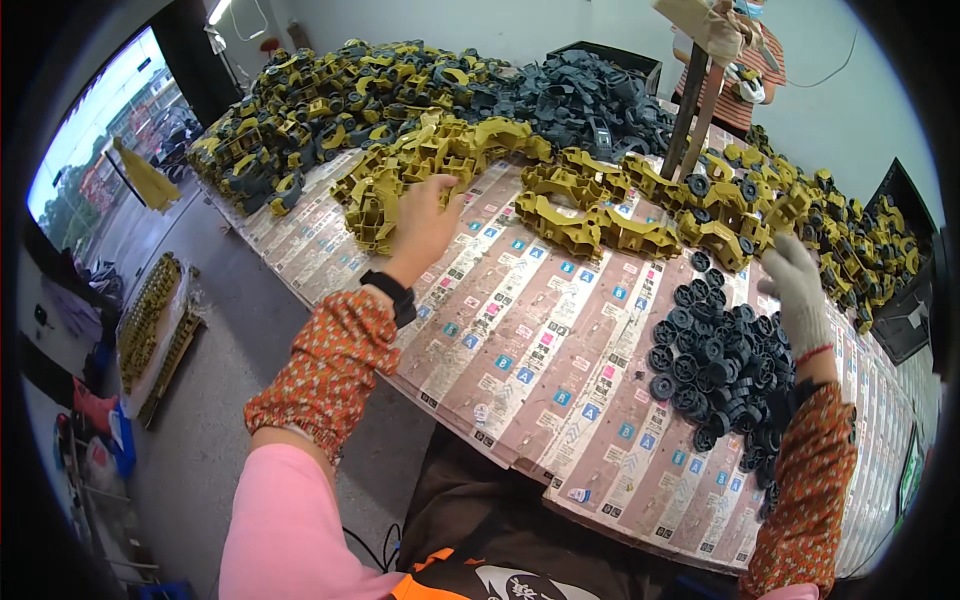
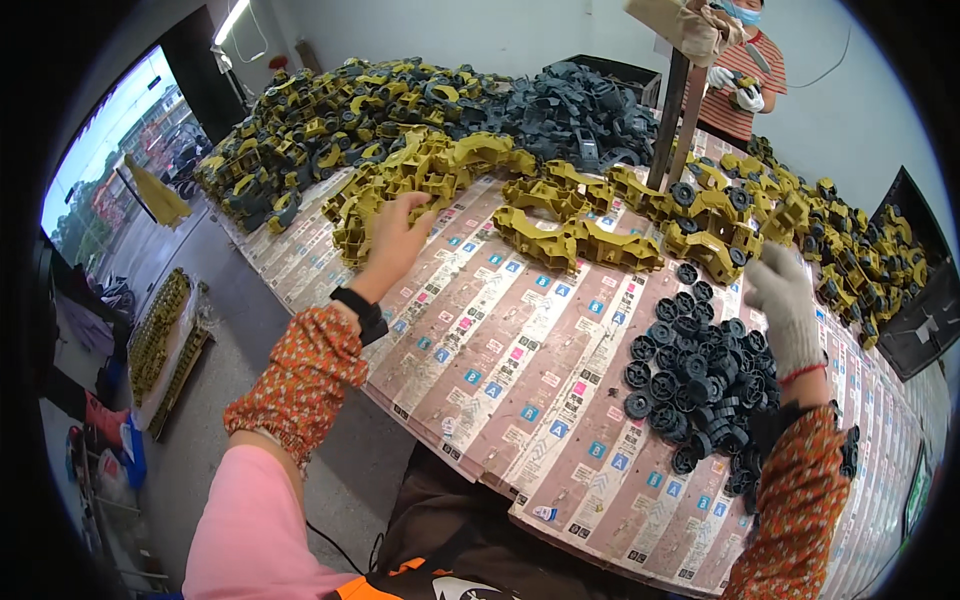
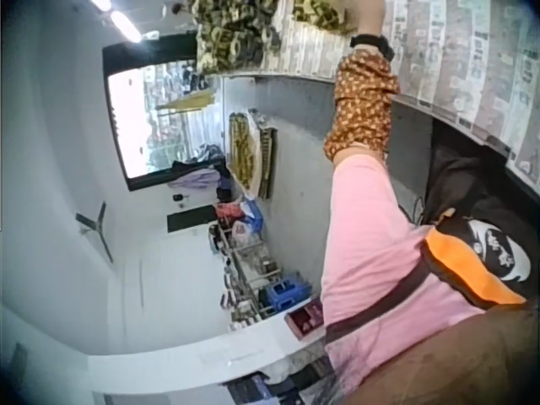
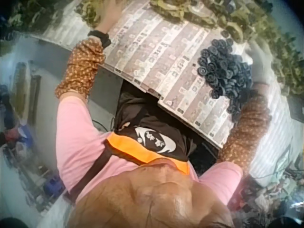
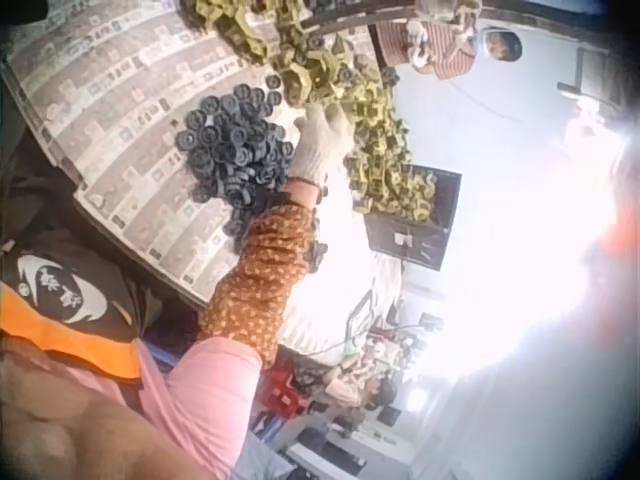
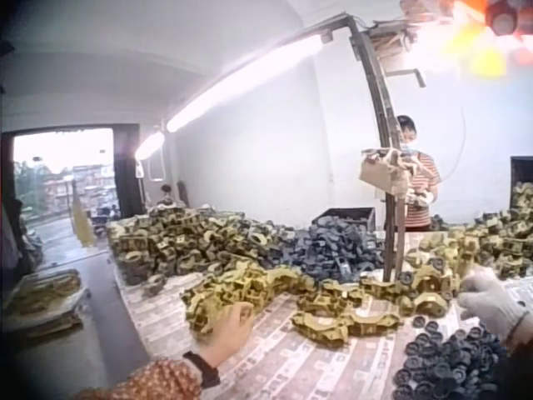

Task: The person assembles yellow plastic toy excavators by hand, inserting black wheels into the chassis. They repeatedly pick up a yellow body, attach wheels, and place the completed unit on the table.

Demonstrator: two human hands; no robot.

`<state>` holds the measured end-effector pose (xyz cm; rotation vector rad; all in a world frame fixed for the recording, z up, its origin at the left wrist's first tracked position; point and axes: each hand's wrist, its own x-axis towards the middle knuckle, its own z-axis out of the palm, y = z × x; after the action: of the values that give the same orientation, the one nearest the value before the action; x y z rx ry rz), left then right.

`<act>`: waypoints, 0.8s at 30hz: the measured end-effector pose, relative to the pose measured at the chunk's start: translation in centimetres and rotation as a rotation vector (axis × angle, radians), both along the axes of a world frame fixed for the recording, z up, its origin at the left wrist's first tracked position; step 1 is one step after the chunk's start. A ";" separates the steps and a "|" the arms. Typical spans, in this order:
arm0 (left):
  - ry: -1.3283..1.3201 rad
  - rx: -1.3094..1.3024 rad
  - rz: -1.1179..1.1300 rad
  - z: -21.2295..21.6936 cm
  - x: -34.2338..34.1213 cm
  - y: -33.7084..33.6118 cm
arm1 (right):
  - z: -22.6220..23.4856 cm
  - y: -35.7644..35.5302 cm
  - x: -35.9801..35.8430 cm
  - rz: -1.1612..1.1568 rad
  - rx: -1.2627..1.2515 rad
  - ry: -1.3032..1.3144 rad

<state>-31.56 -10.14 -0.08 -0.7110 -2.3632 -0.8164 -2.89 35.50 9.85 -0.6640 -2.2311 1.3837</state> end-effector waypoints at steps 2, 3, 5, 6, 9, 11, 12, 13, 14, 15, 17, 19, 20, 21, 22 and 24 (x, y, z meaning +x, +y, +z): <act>-0.056 -0.061 -0.115 0.1 -0.9 4.1 | -0.7 -2.0 2.0 0.048 0.016 -0.056; -0.107 -0.104 -0.175 0.5 -0.9 5.9 | -1.0 -4.3 2.7 0.054 0.022 -0.065; -0.105 -0.179 -0.436 0.4 -2.4 11.1 | -2.0 -6.2 5.2 0.113 0.044 -0.099; -0.129 -0.188 -0.446 0.2 -2.7 13.5 | -2.4 -7.4 6.6 0.137 0.208 -0.136; -0.175 -0.237 -0.423 0.1 -3.9 19.3 | -2.2 -12.2 10.9 0.346 0.466 -0.094; -0.176 -0.294 -0.374 -0.1 -4.8 23.0 | -1.8 -14.5 14.1 0.477 0.576 -0.130; -0.277 -0.382 -0.342 1.6 -2.6 25.5 | -1.5 -15.4 16.1 0.499 0.598 -0.224; -0.253 -0.444 -0.386 0.3 -5.4 25.7 | -1.3 -16.9 16.8 0.491 0.559 -0.241; -0.233 -0.500 -0.440 -1.2 -8.2 26.1 | -1.6 -17.6 17.4 0.500 0.546 -0.252; -0.237 -0.551 -0.489 -1.5 -8.2 26.8 | -2.1 -18.0 18.3 0.491 0.528 -0.278; -0.291 -0.526 -0.436 -1.4 -6.4 26.0 | -2.4 -17.9 20.5 0.496 0.458 -0.388; -0.329 -0.537 -0.378 0.3 -3.1 25.3 | -3.2 -18.0 21.8 0.482 0.462 -0.389; -0.306 -0.558 -0.423 0.0 -3.8 24.8 | -3.8 -18.2 22.2 0.467 0.500 -0.334; -0.284 -0.578 -0.467 -0.5 -4.5 24.1 | -4.2 -18.3 22.6 0.453 0.538 -0.278; -0.227 -0.491 -0.522 -1.4 -4.6 22.8 | -4.6 -18.2 22.7 0.441 0.522 -0.258; -0.257 -0.680 -0.629 -0.7 -3.6 20.8 | -5.4 -18.2 23.1 0.410 0.487 -0.223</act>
<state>-35.14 10.68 -0.83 -1.7789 -2.6888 -0.3100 20.17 17.35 4.42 -0.2021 -2.8559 0.8882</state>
